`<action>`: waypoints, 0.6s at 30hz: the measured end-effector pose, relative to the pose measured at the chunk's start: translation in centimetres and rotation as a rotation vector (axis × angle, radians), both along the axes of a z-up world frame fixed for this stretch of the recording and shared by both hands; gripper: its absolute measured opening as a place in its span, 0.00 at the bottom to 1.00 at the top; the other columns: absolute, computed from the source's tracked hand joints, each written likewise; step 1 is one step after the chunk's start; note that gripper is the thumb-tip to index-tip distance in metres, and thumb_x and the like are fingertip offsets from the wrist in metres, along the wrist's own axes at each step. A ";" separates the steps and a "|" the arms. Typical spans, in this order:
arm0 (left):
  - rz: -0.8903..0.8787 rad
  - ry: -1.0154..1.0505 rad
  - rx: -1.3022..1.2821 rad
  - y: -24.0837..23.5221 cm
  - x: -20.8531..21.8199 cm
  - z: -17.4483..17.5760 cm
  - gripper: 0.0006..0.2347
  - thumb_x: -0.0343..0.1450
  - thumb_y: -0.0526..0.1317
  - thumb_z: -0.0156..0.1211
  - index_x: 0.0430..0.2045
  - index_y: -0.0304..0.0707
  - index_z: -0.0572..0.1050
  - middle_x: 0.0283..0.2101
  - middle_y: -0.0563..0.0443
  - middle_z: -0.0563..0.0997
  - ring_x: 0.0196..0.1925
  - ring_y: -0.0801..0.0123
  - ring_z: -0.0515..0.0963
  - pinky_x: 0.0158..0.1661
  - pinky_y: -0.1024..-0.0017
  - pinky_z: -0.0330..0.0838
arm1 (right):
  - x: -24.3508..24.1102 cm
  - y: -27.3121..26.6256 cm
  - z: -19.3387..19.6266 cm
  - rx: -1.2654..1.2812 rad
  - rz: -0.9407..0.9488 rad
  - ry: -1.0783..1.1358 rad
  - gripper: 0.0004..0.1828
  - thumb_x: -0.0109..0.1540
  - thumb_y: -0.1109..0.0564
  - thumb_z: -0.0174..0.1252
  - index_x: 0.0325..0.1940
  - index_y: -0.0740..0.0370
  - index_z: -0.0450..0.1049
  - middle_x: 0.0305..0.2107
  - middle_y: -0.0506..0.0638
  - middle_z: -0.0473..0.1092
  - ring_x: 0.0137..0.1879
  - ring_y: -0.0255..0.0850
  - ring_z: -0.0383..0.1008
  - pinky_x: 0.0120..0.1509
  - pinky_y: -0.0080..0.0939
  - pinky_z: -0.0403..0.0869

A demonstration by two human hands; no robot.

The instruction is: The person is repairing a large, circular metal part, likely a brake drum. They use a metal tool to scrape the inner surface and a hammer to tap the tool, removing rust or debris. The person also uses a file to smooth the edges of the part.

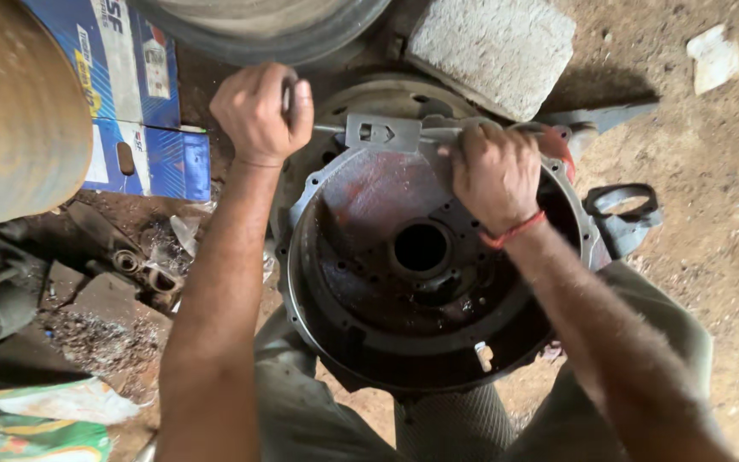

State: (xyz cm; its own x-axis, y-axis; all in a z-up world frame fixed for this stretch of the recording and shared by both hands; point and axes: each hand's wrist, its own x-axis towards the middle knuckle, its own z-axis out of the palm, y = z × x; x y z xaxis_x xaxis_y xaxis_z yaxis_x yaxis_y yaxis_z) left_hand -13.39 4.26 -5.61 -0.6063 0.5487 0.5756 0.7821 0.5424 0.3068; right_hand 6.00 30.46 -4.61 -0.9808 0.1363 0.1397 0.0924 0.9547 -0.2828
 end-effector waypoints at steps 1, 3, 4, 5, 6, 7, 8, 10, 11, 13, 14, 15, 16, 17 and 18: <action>-0.015 0.004 -0.003 0.1 -0.6 -0.2 0.13 0.77 0.45 0.57 0.24 0.40 0.73 0.25 0.49 0.75 0.26 0.55 0.77 0.29 0.60 0.70 | -0.1 -0.2 0.0 -0.019 -0.018 -0.033 0.13 0.65 0.49 0.62 0.39 0.61 0.74 0.33 0.54 0.75 0.42 0.54 0.77 0.51 0.57 0.72; -0.056 0.008 -0.016 0.2 -1.2 -0.4 0.13 0.77 0.46 0.57 0.22 0.40 0.72 0.23 0.50 0.74 0.24 0.57 0.76 0.27 0.61 0.70 | -0.1 -0.3 0.0 -0.063 -0.065 -0.104 0.13 0.65 0.49 0.62 0.38 0.62 0.74 0.32 0.55 0.75 0.42 0.54 0.77 0.50 0.57 0.71; -0.041 0.000 -0.024 0.1 -1.3 -0.5 0.13 0.77 0.46 0.57 0.23 0.41 0.72 0.23 0.50 0.74 0.24 0.57 0.76 0.27 0.61 0.69 | -0.1 -0.5 0.1 -0.065 -0.058 -0.094 0.13 0.65 0.49 0.63 0.38 0.62 0.74 0.32 0.55 0.75 0.42 0.55 0.77 0.50 0.57 0.71; -0.031 -0.010 -0.033 0.1 -1.2 -0.6 0.13 0.77 0.46 0.57 0.23 0.41 0.72 0.23 0.50 0.74 0.24 0.57 0.76 0.27 0.61 0.69 | 0.0 -0.6 0.1 -0.069 -0.057 -0.086 0.13 0.65 0.48 0.63 0.38 0.61 0.74 0.31 0.55 0.75 0.42 0.55 0.77 0.50 0.57 0.71; -0.022 -0.021 -0.042 0.2 -1.2 -0.6 0.13 0.77 0.47 0.57 0.23 0.41 0.73 0.23 0.51 0.74 0.24 0.58 0.76 0.27 0.61 0.69 | 0.1 -0.7 0.1 -0.072 -0.056 -0.078 0.14 0.66 0.48 0.63 0.38 0.61 0.74 0.31 0.55 0.75 0.42 0.55 0.77 0.50 0.58 0.71; -0.035 -0.013 -0.047 0.3 -1.2 -0.6 0.13 0.77 0.47 0.57 0.24 0.41 0.73 0.23 0.51 0.74 0.24 0.57 0.76 0.28 0.60 0.70 | 0.2 -0.9 0.0 -0.074 -0.072 -0.054 0.13 0.65 0.49 0.64 0.37 0.61 0.74 0.31 0.55 0.75 0.42 0.55 0.77 0.50 0.57 0.71; -0.048 -0.006 -0.052 0.4 -1.4 -0.4 0.13 0.77 0.47 0.57 0.25 0.41 0.73 0.24 0.51 0.75 0.25 0.57 0.76 0.28 0.60 0.70 | 0.3 -1.2 0.1 -0.076 -0.087 -0.031 0.13 0.65 0.50 0.64 0.37 0.61 0.74 0.32 0.55 0.75 0.42 0.55 0.77 0.51 0.57 0.71; -0.070 0.018 -0.068 1.0 -1.8 0.4 0.14 0.77 0.48 0.56 0.25 0.41 0.73 0.25 0.50 0.75 0.26 0.56 0.77 0.29 0.60 0.71 | 0.2 -1.2 0.4 -0.067 -0.094 0.009 0.13 0.64 0.50 0.64 0.37 0.62 0.74 0.32 0.56 0.75 0.41 0.55 0.77 0.50 0.57 0.72; -0.072 0.035 -0.087 1.2 -1.9 0.9 0.14 0.77 0.49 0.56 0.26 0.41 0.72 0.26 0.49 0.76 0.26 0.56 0.77 0.29 0.59 0.71 | 0.1 -1.3 0.4 -0.063 -0.079 0.026 0.13 0.63 0.50 0.65 0.37 0.62 0.74 0.32 0.57 0.75 0.40 0.56 0.77 0.49 0.57 0.72; -0.054 0.028 -0.204 1.2 -1.3 1.4 0.15 0.76 0.51 0.57 0.26 0.41 0.73 0.26 0.47 0.77 0.26 0.56 0.77 0.28 0.59 0.71 | 0.7 -1.1 -0.3 -0.103 -0.031 0.013 0.14 0.65 0.49 0.65 0.37 0.63 0.74 0.31 0.57 0.74 0.38 0.56 0.76 0.46 0.57 0.72; -0.033 0.006 -0.303 0.9 -0.6 1.5 0.15 0.75 0.52 0.58 0.25 0.41 0.74 0.25 0.47 0.77 0.25 0.56 0.77 0.26 0.59 0.71 | 1.3 -0.9 -1.0 -0.148 0.003 -0.016 0.15 0.67 0.49 0.65 0.37 0.63 0.74 0.30 0.58 0.74 0.37 0.56 0.75 0.45 0.56 0.72; -0.006 0.004 -0.388 1.0 -0.6 1.4 0.16 0.74 0.54 0.59 0.25 0.42 0.75 0.23 0.47 0.77 0.24 0.57 0.77 0.24 0.59 0.70 | 0.9 0.3 -2.0 -0.177 0.043 -0.025 0.16 0.69 0.49 0.65 0.37 0.63 0.74 0.29 0.58 0.73 0.37 0.56 0.75 0.44 0.56 0.72; -0.075 -0.023 -0.401 0.6 -0.8 1.4 0.17 0.74 0.55 0.58 0.25 0.41 0.74 0.24 0.47 0.78 0.26 0.56 0.79 0.26 0.59 0.72 | 0.3 1.3 -3.0 -0.108 0.087 0.008 0.15 0.68 0.49 0.65 0.38 0.63 0.74 0.29 0.56 0.73 0.36 0.54 0.75 0.43 0.55 0.72; -0.134 -0.073 -0.411 -0.4 0.5 1.2 0.19 0.75 0.57 0.57 0.25 0.40 0.74 0.25 0.46 0.78 0.28 0.55 0.80 0.28 0.58 0.74 | 0.1 2.4 -3.9 -0.037 0.143 0.021 0.15 0.66 0.49 0.65 0.38 0.63 0.74 0.29 0.55 0.73 0.35 0.51 0.75 0.43 0.55 0.72; -0.194 -0.123 -0.421 -1.0 1.7 1.1 0.21 0.76 0.59 0.56 0.24 0.40 0.73 0.26 0.46 0.79 0.30 0.55 0.81 0.30 0.58 0.75 | -0.3 3.6 -4.6 0.034 0.200 0.034 0.14 0.65 0.49 0.65 0.39 0.63 0.74 0.29 0.54 0.73 0.34 0.49 0.75 0.42 0.54 0.72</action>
State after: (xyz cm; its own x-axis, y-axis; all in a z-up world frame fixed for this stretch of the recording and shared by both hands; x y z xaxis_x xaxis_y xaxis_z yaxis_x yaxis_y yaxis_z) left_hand -11.66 3.22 -4.54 -0.5195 0.8283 0.2097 0.8528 0.4872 0.1882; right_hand 5.74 34.06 -9.23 -0.9824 -0.0657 0.1748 -0.1088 0.9622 -0.2495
